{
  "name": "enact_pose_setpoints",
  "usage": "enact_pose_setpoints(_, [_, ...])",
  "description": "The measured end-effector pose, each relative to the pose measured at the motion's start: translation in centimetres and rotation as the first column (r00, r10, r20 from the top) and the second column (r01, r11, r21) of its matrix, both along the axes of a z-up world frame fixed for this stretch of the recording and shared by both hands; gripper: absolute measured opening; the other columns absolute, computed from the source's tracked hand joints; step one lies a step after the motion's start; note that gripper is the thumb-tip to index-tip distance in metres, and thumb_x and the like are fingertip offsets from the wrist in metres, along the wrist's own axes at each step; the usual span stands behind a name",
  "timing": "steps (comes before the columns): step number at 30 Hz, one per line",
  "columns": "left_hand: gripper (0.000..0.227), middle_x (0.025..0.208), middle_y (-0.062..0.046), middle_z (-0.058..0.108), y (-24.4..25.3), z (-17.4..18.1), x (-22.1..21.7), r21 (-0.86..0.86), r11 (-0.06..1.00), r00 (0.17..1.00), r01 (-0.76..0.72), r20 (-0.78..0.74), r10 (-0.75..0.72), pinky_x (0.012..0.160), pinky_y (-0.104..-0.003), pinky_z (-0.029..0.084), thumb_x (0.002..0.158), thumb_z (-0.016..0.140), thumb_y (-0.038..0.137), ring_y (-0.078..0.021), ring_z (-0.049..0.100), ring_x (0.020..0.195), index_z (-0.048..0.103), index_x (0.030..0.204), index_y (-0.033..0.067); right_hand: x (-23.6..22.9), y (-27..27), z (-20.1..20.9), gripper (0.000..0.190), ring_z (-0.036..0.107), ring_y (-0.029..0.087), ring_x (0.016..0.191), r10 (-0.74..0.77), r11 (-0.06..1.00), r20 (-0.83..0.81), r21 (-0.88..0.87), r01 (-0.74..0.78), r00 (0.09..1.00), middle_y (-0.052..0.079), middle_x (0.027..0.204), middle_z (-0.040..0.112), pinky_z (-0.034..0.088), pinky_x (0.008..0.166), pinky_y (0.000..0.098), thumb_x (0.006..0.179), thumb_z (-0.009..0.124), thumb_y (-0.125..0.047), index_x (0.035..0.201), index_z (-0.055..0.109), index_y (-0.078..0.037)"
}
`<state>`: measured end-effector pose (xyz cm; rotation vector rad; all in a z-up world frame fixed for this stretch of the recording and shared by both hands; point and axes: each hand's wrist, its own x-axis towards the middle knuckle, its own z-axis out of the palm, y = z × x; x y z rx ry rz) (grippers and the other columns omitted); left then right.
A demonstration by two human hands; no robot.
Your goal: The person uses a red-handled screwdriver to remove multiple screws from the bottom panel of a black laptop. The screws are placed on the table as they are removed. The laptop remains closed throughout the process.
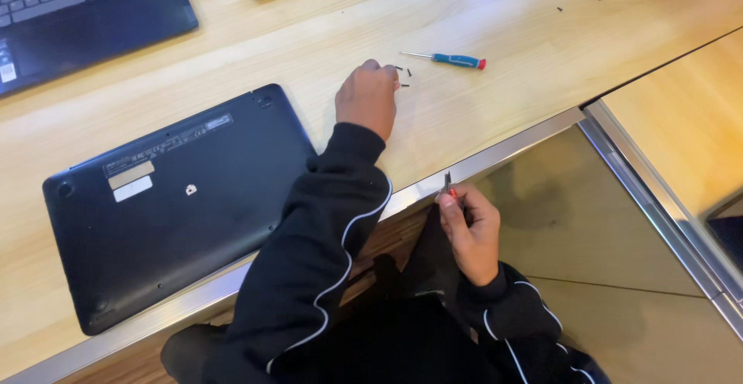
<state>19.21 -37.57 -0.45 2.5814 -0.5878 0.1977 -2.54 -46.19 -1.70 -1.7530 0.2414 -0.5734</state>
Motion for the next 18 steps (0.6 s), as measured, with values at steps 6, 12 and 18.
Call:
enact_pose_setpoints(6, [0.023,0.090,-0.008,0.065,-1.4,-0.9,1.1,0.135,0.991,0.998,-0.010,0.059,0.002,0.069,-0.045,0.058,0.085,0.065,0.005,-0.0280,0.067,0.087,0.062,0.108,0.0070,-0.5,-1.9,-1.5,0.016,0.043,0.007,0.040,-0.034,0.998,0.011,0.055,0.033,0.999,0.003,0.051,0.048,0.035,0.043,0.0200,0.094,0.057,-0.012,0.084,0.065,-0.001])
enact_pose_setpoints(12, [0.025,0.091,-0.013,0.064,-1.4,-0.7,1.0,0.048,0.999,0.998,-0.013,0.065,0.009,0.066,-0.051,0.054,0.080,0.055,-0.008,-0.0354,0.064,0.087,0.055,0.102,0.0043,-1.2,-1.7,0.3,0.016,0.035,0.006,0.048,0.040,0.999,-0.068,0.020,-0.039,0.997,0.000,0.059,0.042,0.028,0.047,0.0201,0.099,0.052,-0.017,0.090,0.057,-0.005])
enact_pose_setpoints(18, [0.010,0.079,-0.010,0.065,8.8,6.7,-5.2,-0.096,0.993,0.975,0.066,0.217,-0.044,0.052,-0.048,0.052,0.088,0.061,0.011,-0.0357,0.065,0.064,0.059,0.096,0.0033,-0.2,-2.3,3.3,0.028,0.034,0.011,0.060,0.343,0.933,-0.137,-0.066,-0.354,0.929,0.004,0.071,0.044,0.030,0.056,0.0230,0.101,0.044,-0.009,0.120,0.058,0.006])
